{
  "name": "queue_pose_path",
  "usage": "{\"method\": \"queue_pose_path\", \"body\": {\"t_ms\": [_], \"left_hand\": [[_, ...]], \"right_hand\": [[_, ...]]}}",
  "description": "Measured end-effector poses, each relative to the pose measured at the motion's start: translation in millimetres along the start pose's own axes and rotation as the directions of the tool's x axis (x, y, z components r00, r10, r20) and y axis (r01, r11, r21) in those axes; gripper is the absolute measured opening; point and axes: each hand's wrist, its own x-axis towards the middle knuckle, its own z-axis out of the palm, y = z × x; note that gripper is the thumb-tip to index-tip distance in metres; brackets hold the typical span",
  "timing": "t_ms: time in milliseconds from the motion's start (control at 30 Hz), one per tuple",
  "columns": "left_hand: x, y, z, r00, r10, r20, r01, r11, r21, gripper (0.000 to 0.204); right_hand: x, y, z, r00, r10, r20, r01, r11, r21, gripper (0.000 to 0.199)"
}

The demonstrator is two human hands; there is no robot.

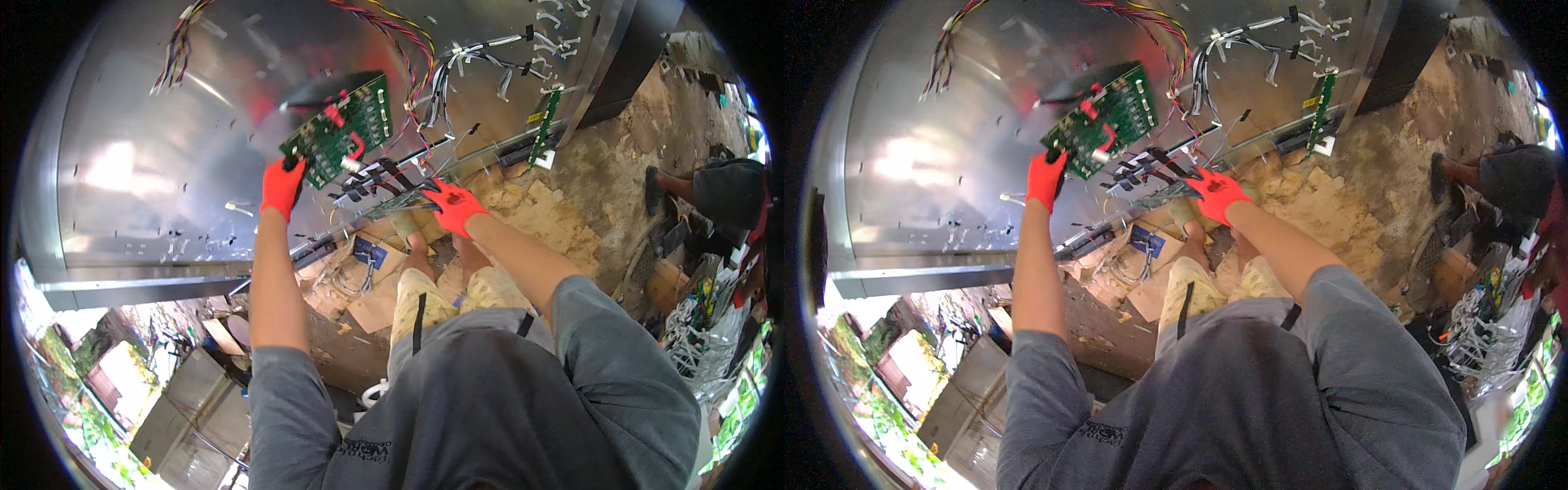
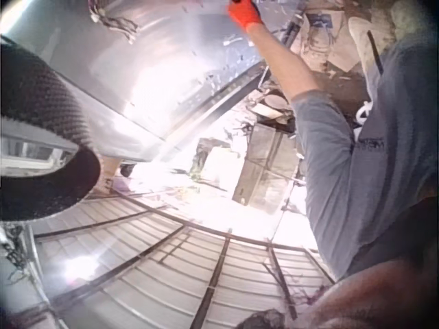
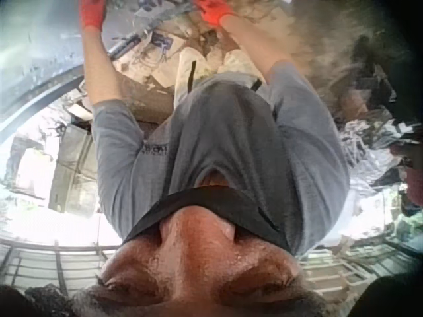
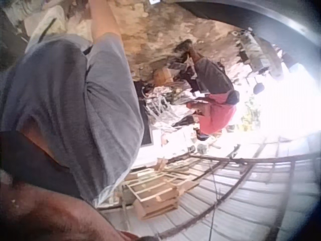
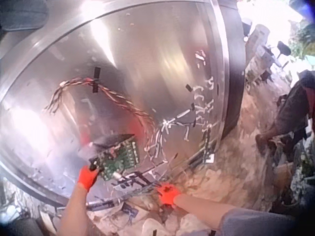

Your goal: The person uses a screwdriver to remove screws from a circuit board attached to a large metal appliance. They detach the board and its connected wires, then move to a workbench to cut the wires with shears.

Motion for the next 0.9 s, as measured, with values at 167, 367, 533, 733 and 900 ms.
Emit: {"method": "queue_pose_path", "body": {"t_ms": [167,367,533,733,900], "left_hand": [[-27.4,-31.6,7.8,0.991,-0.093,-0.092,0.070,0.972,-0.226,0.030],[-54.1,-70.6,15.7,0.961,-0.222,-0.162,0.111,0.853,-0.511,0.019],[-57.0,-90.3,25.8,0.933,-0.307,-0.187,0.079,0.682,-0.727,0.016],[-65.3,-124.2,52.3,0.903,-0.370,-0.220,0.115,0.700,-0.705,0.017],[-70.3,-99.1,60.6,0.907,-0.402,-0.126,0.107,0.510,-0.854,0.011]], "right_hand": [[81.0,-39.2,14.4,1.000,-0.012,-0.022,0.013,1.000,0.020,0.062],[122.8,-65.9,34.5,0.988,0.041,-0.147,-0.010,0.978,0.210,0.070],[142.2,-76.2,37.7,0.989,0.052,-0.135,-0.020,0.973,0.229,0.059],[116.0,-102.6,7.6,0.971,0.219,-0.091,-0.168,0.907,0.385,0.040],[56.1,-119.1,-1.6,0.901,0.215,-0.378,-0.076,0.934,0.349,0.035]]}}
